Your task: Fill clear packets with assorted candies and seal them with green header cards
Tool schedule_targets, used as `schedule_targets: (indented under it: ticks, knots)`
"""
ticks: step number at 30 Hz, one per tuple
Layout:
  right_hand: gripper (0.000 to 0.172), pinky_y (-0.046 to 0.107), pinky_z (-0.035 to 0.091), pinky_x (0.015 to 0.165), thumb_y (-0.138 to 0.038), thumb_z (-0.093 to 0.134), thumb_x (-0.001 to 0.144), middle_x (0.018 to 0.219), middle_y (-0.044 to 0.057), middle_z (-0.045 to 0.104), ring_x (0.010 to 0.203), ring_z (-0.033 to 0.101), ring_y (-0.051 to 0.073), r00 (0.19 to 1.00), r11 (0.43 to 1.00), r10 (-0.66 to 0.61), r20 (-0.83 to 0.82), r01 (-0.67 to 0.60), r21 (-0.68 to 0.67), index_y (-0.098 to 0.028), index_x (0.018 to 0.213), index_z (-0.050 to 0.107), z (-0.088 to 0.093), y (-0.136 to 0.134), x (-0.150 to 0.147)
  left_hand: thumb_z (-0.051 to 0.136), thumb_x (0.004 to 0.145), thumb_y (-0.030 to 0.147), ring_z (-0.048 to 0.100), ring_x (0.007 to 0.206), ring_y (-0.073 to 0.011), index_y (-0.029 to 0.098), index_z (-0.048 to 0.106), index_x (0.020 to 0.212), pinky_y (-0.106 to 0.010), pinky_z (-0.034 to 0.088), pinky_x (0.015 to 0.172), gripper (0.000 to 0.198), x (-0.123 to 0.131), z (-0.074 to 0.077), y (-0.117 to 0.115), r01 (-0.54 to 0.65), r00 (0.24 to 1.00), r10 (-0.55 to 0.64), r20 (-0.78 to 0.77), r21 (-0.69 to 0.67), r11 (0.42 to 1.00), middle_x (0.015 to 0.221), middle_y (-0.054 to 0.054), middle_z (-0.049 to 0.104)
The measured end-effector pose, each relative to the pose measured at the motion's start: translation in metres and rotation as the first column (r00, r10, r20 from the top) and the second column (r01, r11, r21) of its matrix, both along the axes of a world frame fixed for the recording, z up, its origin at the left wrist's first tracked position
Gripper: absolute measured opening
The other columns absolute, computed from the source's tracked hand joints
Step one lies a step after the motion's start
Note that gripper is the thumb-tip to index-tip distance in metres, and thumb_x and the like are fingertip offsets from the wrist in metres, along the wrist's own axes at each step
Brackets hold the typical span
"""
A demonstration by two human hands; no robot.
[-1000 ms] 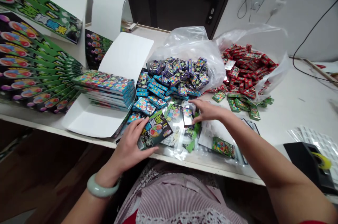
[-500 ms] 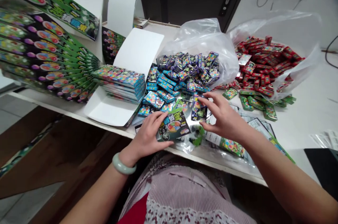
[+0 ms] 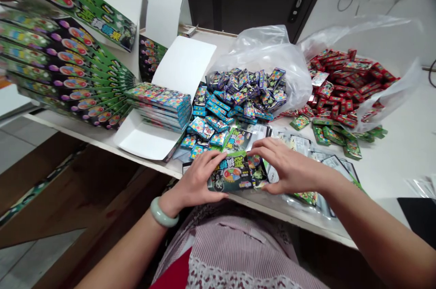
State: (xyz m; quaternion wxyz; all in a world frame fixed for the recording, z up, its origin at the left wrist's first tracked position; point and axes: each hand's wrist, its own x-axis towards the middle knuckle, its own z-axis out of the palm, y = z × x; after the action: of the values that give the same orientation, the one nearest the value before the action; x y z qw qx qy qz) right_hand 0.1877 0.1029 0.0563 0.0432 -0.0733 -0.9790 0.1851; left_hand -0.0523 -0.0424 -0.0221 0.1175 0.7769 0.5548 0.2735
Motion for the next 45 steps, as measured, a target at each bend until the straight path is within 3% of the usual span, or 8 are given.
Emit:
schedule_targets:
  ticks: [8,15,18,22,26,31,40,45]
  knots:
    - [0.072,0.043,0.038,0.110,-0.026,0.067,0.082,0.146,0.018,0.038,0.135,0.038,0.026,0.990,0.980,-0.128,-0.065,0.116,-0.161,-0.017,0.143,0.030,-0.016,-0.005,-0.007,0.077,0.070,0.040,0.047,0.123,-0.0331,0.023,0.027,0.147,-0.051,0.041,0.104,0.093,-0.009,0.001,0.001,-0.086,0.996,0.086,-0.003,-0.003,0.996,0.134,-0.014,0.046]
    - [0.038,0.064,0.014,0.114,-0.027,0.053,0.092,0.131,0.008,0.060,0.140,0.034,0.029,0.953,0.956,-0.273,-0.132,0.252,-0.151,-0.026,0.130,0.048,-0.033,-0.025,-0.017,0.080,0.067,0.036,0.047,0.123,-0.0329,0.024,0.026,0.147,-0.051,0.042,0.105,0.098,-0.001,-0.007,0.001,-0.094,0.995,0.094,0.023,0.001,0.996,0.131,-0.013,0.047]
    - [0.035,0.055,0.031,0.109,-0.030,0.052,0.093,0.121,0.008,0.067,0.125,0.052,0.026,0.901,0.903,-0.381,-0.208,0.314,-0.292,-0.024,0.127,0.052,-0.041,-0.005,-0.016,0.079,0.069,0.034,0.046,0.124,-0.0330,0.025,0.024,0.148,-0.052,0.041,0.106,0.097,-0.004,-0.007,-0.002,-0.115,0.993,0.116,0.022,-0.016,0.993,0.133,-0.014,0.045]
    - [0.022,0.037,0.050,0.083,-0.033,0.057,0.089,0.097,0.006,0.073,0.090,0.067,0.022,0.735,0.756,-0.636,-0.234,0.532,-0.382,-0.021,0.105,0.065,-0.052,0.040,-0.034,0.078,0.069,0.034,0.045,0.126,-0.0341,0.026,0.024,0.148,-0.053,0.040,0.106,0.096,-0.016,-0.002,-0.010,-0.140,0.990,0.141,0.009,-0.019,0.990,0.135,-0.014,0.042]
    - [0.027,0.032,0.047,0.079,-0.042,0.053,0.091,0.098,0.008,0.073,0.091,0.067,0.022,0.799,0.755,-0.601,-0.011,0.562,-0.338,-0.021,0.099,0.067,-0.061,0.055,-0.095,0.078,0.070,0.037,0.046,0.124,-0.0343,0.025,0.024,0.147,-0.054,0.042,0.104,0.095,-0.021,-0.001,-0.016,-0.165,0.986,0.166,0.030,-0.012,0.986,0.133,-0.015,0.043]
    - [0.058,0.034,0.045,0.075,-0.062,0.061,0.078,0.099,0.015,0.070,0.092,0.065,0.029,0.711,0.653,-0.683,0.165,0.696,-0.297,-0.013,0.110,0.060,-0.079,0.061,-0.150,0.077,0.070,0.039,0.046,0.125,-0.0344,0.025,0.026,0.147,-0.054,0.041,0.105,0.094,-0.031,-0.007,-0.026,-0.224,0.974,0.224,0.037,-0.017,0.974,0.134,-0.015,0.044]
    - [0.063,0.030,0.043,0.069,-0.062,0.070,0.067,0.094,0.009,0.066,0.080,0.060,0.021,0.704,0.594,-0.672,0.229,0.697,-0.401,-0.014,0.107,0.057,-0.088,0.063,-0.150,0.078,0.069,0.040,0.049,0.122,-0.0336,0.022,0.030,0.145,-0.052,0.042,0.105,0.092,-0.039,-0.011,-0.026,-0.259,0.965,0.260,0.043,-0.016,0.966,0.131,-0.015,0.047]
    - [0.055,0.027,0.041,0.064,-0.042,0.083,0.055,0.082,0.002,0.060,0.072,0.055,0.016,0.689,0.543,-0.685,0.237,0.700,-0.464,-0.017,0.095,0.056,-0.089,0.055,-0.153,0.078,0.069,0.039,0.048,0.123,-0.0340,0.021,0.030,0.145,-0.053,0.042,0.104,0.092,-0.039,-0.012,-0.028,-0.260,0.964,0.260,0.056,-0.003,0.966,0.132,-0.016,0.046]
